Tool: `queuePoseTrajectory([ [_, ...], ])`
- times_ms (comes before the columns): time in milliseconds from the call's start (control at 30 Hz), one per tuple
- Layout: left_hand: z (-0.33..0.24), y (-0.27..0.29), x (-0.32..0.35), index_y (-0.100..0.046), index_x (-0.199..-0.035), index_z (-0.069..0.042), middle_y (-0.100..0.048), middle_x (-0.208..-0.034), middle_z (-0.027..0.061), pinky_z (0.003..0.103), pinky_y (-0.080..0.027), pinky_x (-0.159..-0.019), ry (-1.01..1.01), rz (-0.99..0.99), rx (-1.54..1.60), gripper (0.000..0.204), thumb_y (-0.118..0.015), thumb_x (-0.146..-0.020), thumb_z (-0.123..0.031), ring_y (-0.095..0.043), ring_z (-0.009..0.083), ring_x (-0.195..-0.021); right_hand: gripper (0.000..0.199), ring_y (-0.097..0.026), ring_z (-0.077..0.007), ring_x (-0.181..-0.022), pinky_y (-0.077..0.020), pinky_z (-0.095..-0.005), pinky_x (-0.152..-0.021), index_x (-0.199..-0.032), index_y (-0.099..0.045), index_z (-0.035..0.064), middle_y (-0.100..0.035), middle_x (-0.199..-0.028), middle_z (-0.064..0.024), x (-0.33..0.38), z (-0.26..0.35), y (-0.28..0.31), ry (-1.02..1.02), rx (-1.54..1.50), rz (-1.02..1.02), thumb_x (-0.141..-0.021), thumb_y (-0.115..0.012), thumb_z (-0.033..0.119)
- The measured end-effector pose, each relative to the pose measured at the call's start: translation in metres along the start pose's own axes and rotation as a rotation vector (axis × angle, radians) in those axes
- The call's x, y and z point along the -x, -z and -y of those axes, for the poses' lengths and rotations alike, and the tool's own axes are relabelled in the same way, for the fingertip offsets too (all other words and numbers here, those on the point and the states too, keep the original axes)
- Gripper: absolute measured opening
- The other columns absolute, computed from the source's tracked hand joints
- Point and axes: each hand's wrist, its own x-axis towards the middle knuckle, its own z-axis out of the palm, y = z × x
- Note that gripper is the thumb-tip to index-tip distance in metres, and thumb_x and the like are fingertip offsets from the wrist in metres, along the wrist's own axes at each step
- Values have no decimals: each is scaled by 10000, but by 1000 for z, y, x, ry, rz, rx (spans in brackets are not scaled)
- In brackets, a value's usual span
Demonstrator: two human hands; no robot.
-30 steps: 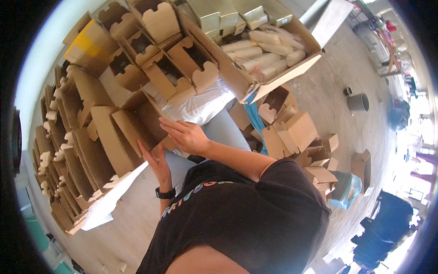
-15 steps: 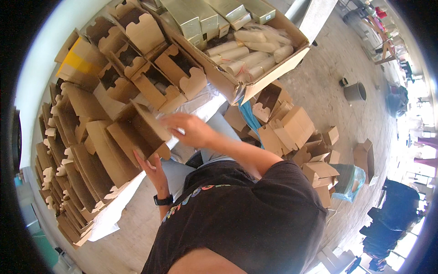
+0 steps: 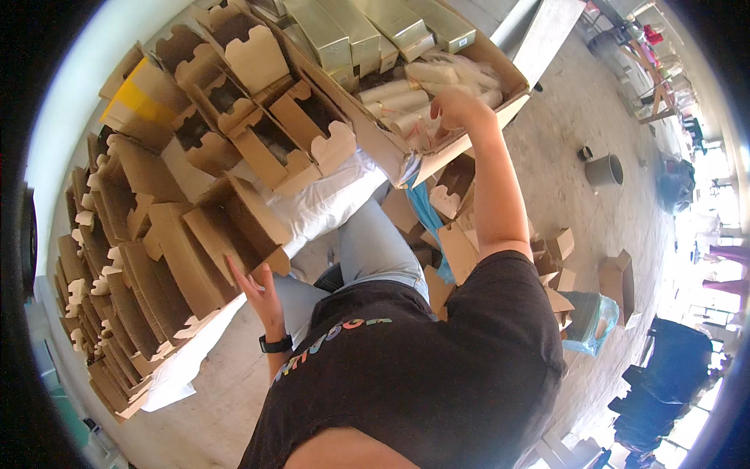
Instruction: The person picks up a bagged item from a bin and places it into a cardboard box. They then pick up a small rectangular box and place it into a second cardboard box on the table.
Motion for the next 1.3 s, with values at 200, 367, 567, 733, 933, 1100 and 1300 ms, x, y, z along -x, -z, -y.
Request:
queuePoseTrajectory([
  [200,-1,0,0,-153,-1513,-41,-135,-1573,170,450,-145,-1167,6,-6,9,726,-584,-935,-125,-140,304,-1451,585,-628,-270,-959,-494,-361,-769,-1020,-678,91,-665,-998,-116,-17,8,-18,2,-18,110,-486,-904,169],
  [367,-1,1,-1,-157,-1511,-38,-144,-1569,174,450,-159,-1164,1,0,2,722,-584,-934,-117,-153,305,-1447,354,-642,-254,-860,-493,-363,-723,-915,-681,45,-678,-873,-119,-14,-9,-23,118,-24,-67,-625,-837,176],
  [567,4,3,-1,-163,-1510,-41,-154,-1568,172,459,-179,-1157,-1,-2,-32,721,-587,-931,-110,-180,307,-1440,227,-665,-295,-819,-509,-388,-710,-817,-698,55,-689,-845,-145,-16,-15,-22,190,-77,-84,-691,-791,219],
  [733,3,2,0,-172,-1517,-77,-167,-1573,140,476,-193,-1146,32,-7,-35,722,-592,-933,-141,-190,305,-1440,186,-658,-351,-806,-499,-443,-704,-875,-655,54,-675,-856,-176,-6,-18,-26,109,-178,-520,-819,-678,230],
  [933,0,1,0,-181,-1518,-92,-176,-1573,132,486,-200,-1138,50,-5,-46,722,-596,-932,-167,-193,304,-1440,186,-638,-401,-824,-492,-465,-695,-943,-589,40,-663,-850,-199,-9,-13,-34,15,-311,-847,-894,-598,219],
  [1100,1,1,0,-186,-1517,-93,-180,-1572,132,485,-191,-1139,42,-5,-36,720,-596,-930,-169,-194,302,-1440,185,-648,-331,-772,-502,-381,-710,-949,-578,7,-654,-820,-183,-10,-19,-32,185,-573,-827,-909,-595,187],
  [1300,-1,2,-1,-188,-1516,-87,-184,-1571,133,489,-187,-1140,52,3,-46,719,-595,-930,-173,-195,302,-1440,178,-648,-205,-880,-517,-319,-784,-1007,-591,1,-663,-919,-120,-14,-19,-29,224,-643,-722,-929,-586,161],
])
